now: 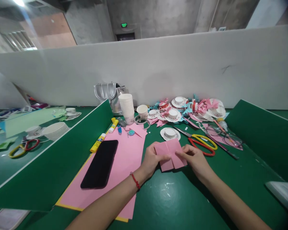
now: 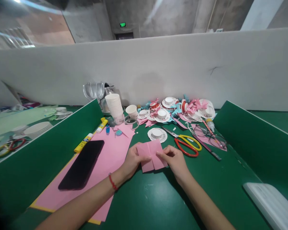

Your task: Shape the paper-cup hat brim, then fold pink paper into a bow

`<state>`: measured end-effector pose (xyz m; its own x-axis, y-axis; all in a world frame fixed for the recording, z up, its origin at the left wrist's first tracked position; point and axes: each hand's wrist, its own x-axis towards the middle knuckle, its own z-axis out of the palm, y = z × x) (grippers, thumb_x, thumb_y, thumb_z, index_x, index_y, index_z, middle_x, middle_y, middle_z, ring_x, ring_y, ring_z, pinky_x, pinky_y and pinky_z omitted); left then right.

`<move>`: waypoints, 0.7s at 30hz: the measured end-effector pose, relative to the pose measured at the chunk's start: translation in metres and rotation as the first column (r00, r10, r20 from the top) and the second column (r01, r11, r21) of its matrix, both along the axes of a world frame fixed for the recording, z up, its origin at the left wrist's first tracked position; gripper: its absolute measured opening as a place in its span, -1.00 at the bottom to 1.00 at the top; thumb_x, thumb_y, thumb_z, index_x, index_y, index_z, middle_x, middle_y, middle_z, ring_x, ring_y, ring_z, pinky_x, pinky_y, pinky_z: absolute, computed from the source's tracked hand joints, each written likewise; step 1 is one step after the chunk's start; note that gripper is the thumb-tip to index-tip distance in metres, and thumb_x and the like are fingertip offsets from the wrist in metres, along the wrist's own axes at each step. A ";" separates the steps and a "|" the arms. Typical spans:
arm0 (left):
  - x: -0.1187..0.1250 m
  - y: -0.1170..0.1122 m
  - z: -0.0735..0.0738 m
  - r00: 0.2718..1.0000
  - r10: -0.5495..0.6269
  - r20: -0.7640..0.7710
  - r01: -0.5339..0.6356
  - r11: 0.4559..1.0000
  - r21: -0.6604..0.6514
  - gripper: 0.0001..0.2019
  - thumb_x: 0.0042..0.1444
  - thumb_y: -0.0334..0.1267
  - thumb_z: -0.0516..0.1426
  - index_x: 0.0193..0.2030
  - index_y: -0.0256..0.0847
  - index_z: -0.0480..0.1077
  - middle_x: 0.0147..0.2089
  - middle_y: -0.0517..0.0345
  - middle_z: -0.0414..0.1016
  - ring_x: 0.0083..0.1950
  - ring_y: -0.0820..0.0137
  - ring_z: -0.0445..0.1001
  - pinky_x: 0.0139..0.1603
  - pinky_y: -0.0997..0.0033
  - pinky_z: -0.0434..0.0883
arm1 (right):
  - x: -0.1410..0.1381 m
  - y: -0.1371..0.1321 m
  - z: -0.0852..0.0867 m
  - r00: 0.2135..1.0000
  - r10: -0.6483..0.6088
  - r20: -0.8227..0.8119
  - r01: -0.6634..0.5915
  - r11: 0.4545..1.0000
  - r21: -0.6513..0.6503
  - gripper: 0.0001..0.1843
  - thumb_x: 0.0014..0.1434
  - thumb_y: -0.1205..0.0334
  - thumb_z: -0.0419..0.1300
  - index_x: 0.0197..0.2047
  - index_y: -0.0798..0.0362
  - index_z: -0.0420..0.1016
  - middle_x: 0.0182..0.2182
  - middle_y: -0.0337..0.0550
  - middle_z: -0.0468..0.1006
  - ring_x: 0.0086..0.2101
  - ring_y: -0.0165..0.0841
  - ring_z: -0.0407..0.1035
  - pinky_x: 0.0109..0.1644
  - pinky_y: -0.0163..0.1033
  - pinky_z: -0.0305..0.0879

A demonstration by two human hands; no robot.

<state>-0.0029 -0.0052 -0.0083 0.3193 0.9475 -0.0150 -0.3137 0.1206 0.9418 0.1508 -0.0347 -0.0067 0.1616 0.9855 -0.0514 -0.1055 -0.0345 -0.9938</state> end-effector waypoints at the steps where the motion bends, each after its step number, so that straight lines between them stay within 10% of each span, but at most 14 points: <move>1: 0.000 0.001 0.000 1.000 -0.020 0.021 0.020 1.000 -0.015 -0.66 -0.35 -0.41 0.29 -0.37 -0.30 0.31 -0.44 0.23 0.42 -0.40 0.45 0.37 -0.37 0.49 0.31 | 0.001 0.001 0.000 0.999 -0.024 -0.026 0.025 1.000 0.013 -0.65 -0.26 0.15 0.32 -0.73 0.09 0.21 -0.70 -0.36 0.27 -0.64 -0.52 0.11 -0.56 -0.39 0.03; 7: 0.001 0.006 -0.003 0.992 0.108 0.068 -0.106 0.994 -0.022 -0.80 -0.20 -0.35 0.22 -0.36 -0.29 0.35 -0.40 0.15 0.45 -0.35 0.43 0.41 -0.25 0.43 0.31 | 0.006 -0.001 0.007 0.959 -0.209 0.191 0.160 0.956 0.246 -0.82 -0.10 0.18 0.23 -0.60 0.08 0.40 -0.58 -0.22 0.43 -0.51 -0.39 0.30 -0.44 -0.30 0.22; 11: 0.000 0.006 -0.002 0.970 0.232 -0.065 -0.231 0.972 0.031 -0.84 -0.14 -0.22 0.18 -0.53 -0.29 0.35 -0.55 0.22 0.37 -0.50 0.49 0.34 -0.38 0.50 0.28 | 0.005 -0.010 0.016 0.700 -0.567 0.433 0.148 0.710 0.689 -0.94 -0.03 0.32 0.18 -0.48 0.03 0.47 -0.43 -0.13 0.47 -0.35 -0.29 0.35 -0.28 -0.19 0.27; 14: -0.003 0.008 0.005 0.999 -0.027 0.047 0.034 0.990 -0.140 -0.58 -0.06 0.06 0.04 -0.55 -0.34 0.38 -0.56 0.09 0.41 -0.52 0.41 0.37 -0.39 0.41 0.30 | 0.007 -0.014 0.016 0.610 -0.615 0.500 -0.070 0.587 0.807 -0.78 -0.01 0.47 0.14 -0.32 -0.02 0.48 -0.36 -0.12 0.46 -0.35 -0.32 0.38 -0.29 -0.22 0.32; 17: -0.010 0.014 0.011 0.937 -0.243 0.250 0.318 0.890 -0.327 -0.41 -0.09 0.21 -0.05 -0.47 -0.38 0.42 -0.49 -0.03 0.47 -0.45 0.31 0.42 -0.33 0.33 0.32 | 0.010 -0.013 0.010 0.582 -0.536 0.612 -0.296 0.561 0.773 -0.66 0.01 0.54 0.08 -0.19 -0.01 0.44 -0.29 -0.09 0.49 -0.29 -0.33 0.40 -0.23 -0.24 0.34; 21: -0.016 0.020 0.012 0.944 -0.250 0.215 0.307 0.906 -0.292 -0.70 -0.19 -0.09 0.20 -0.47 -0.35 0.41 -0.50 0.07 0.46 -0.46 0.38 0.42 -0.32 0.38 0.32 | 0.011 -0.011 0.003 0.571 -0.431 0.698 -0.414 0.583 0.699 -0.63 0.03 0.56 0.01 -0.15 0.04 0.41 -0.22 -0.04 0.49 -0.21 -0.32 0.38 -0.15 -0.22 0.34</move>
<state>-0.0191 0.0147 0.0035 0.5940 0.7731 -0.2224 -0.3736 0.5099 0.7749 0.1620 -0.0461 -0.0038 -0.2797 0.5400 0.7938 0.6583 0.7097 -0.2509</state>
